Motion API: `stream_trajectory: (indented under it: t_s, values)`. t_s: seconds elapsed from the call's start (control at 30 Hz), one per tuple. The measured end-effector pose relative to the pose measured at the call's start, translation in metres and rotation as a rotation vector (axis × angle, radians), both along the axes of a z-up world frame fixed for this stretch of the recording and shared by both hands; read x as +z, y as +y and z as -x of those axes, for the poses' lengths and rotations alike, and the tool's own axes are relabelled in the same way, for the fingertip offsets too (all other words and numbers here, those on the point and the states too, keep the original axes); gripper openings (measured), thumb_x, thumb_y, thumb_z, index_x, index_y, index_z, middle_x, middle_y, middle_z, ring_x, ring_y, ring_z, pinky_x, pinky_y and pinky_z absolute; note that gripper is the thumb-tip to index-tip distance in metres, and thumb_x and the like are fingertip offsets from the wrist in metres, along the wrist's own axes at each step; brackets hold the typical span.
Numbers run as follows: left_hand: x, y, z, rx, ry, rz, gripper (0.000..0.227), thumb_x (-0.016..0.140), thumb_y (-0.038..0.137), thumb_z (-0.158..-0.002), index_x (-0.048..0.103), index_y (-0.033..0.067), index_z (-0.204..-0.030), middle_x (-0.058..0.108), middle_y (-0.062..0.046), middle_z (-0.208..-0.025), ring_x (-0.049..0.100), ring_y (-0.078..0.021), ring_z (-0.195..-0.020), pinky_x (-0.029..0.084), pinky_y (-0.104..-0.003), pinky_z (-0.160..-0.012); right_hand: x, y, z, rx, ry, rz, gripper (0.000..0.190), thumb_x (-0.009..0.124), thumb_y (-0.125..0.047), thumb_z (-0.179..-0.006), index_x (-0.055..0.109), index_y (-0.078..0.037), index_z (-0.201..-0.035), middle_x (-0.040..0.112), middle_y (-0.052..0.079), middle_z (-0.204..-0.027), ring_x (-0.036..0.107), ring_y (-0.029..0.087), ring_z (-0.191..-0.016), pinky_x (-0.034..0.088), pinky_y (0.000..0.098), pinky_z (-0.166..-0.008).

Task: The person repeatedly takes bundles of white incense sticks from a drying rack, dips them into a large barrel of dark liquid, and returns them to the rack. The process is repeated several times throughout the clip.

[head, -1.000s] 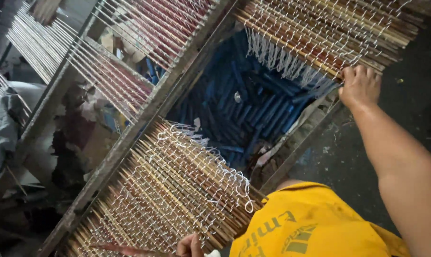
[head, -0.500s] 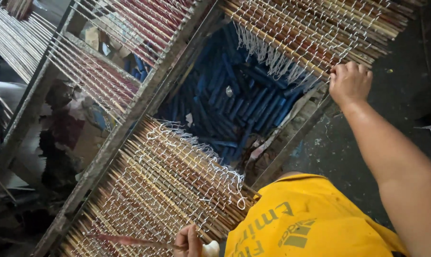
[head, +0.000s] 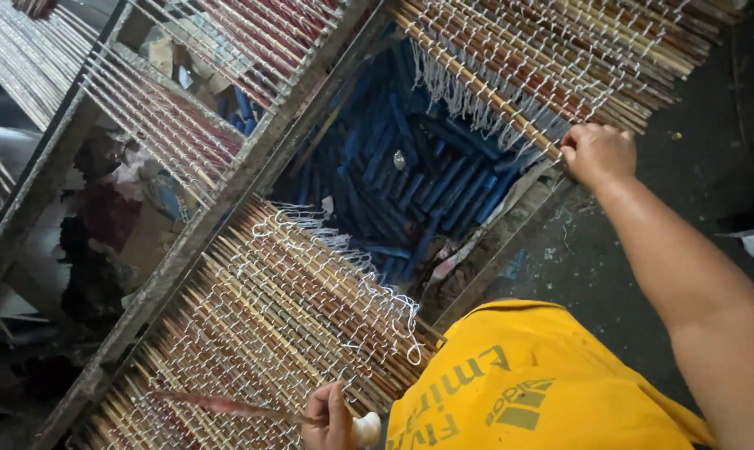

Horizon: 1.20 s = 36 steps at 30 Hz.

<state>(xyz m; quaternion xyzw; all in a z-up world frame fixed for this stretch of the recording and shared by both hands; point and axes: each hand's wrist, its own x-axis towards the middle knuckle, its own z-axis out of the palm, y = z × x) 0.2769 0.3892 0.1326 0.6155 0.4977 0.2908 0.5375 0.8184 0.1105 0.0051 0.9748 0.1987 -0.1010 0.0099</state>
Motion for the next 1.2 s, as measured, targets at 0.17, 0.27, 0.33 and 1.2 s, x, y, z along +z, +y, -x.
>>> stream_trajectory:
  t_s: [0.17, 0.27, 0.33, 1.2]
  values:
    - [0.001, 0.014, 0.022, -0.231, 0.117, 0.049, 0.021, 0.064, 0.023, -0.096, 0.071, 0.0068, -0.085, 0.052, 0.000, -0.054, 0.046, -0.0125, -0.046, 0.038, -0.030, -0.042, 0.000, 0.005, 0.000, 0.029, -0.116, 0.022, 0.022, 0.068, -0.038, -0.101, 0.076, -0.024, -0.116, 0.073, 0.003, -0.109, 0.068, 0.031, -0.103, 0.052, 0.0477, -0.087]
    - [0.003, 0.009, 0.018, -0.150, 0.109, 0.038, 0.020, 0.066, 0.021, -0.095, 0.071, 0.0061, -0.083, 0.052, -0.001, -0.054, 0.047, -0.0132, -0.046, 0.040, -0.031, -0.044, -0.008, 0.013, 0.000, 0.069, -0.097, -0.162, 0.017, 0.067, -0.032, -0.101, 0.077, -0.028, -0.113, 0.071, 0.002, -0.118, 0.063, 0.033, -0.111, 0.050, 0.0512, -0.088]
    - [0.000, 0.009, 0.022, -0.117, 0.125, 0.024, 0.021, 0.066, 0.021, -0.095, 0.074, 0.0045, -0.085, 0.053, -0.002, -0.053, 0.047, -0.0127, -0.045, 0.041, -0.030, -0.043, -0.004, 0.022, 0.004, 0.111, -0.044, -0.268, 0.016, 0.064, -0.027, -0.102, 0.078, -0.029, -0.110, 0.071, 0.001, -0.122, 0.059, 0.034, -0.116, 0.048, 0.0537, -0.089]
    - [0.037, 0.026, 0.022, -0.230, 0.197, 0.109, 0.029, 0.064, 0.026, -0.096, 0.068, 0.0084, -0.073, 0.062, -0.006, -0.059, 0.059, -0.0209, -0.056, 0.052, -0.039, -0.060, 0.045, 0.050, 0.029, 0.042, -0.160, -0.087, 0.032, 0.062, -0.055, -0.102, 0.082, -0.031, -0.107, 0.076, 0.000, -0.117, 0.061, 0.035, -0.115, 0.046, 0.0499, -0.093]
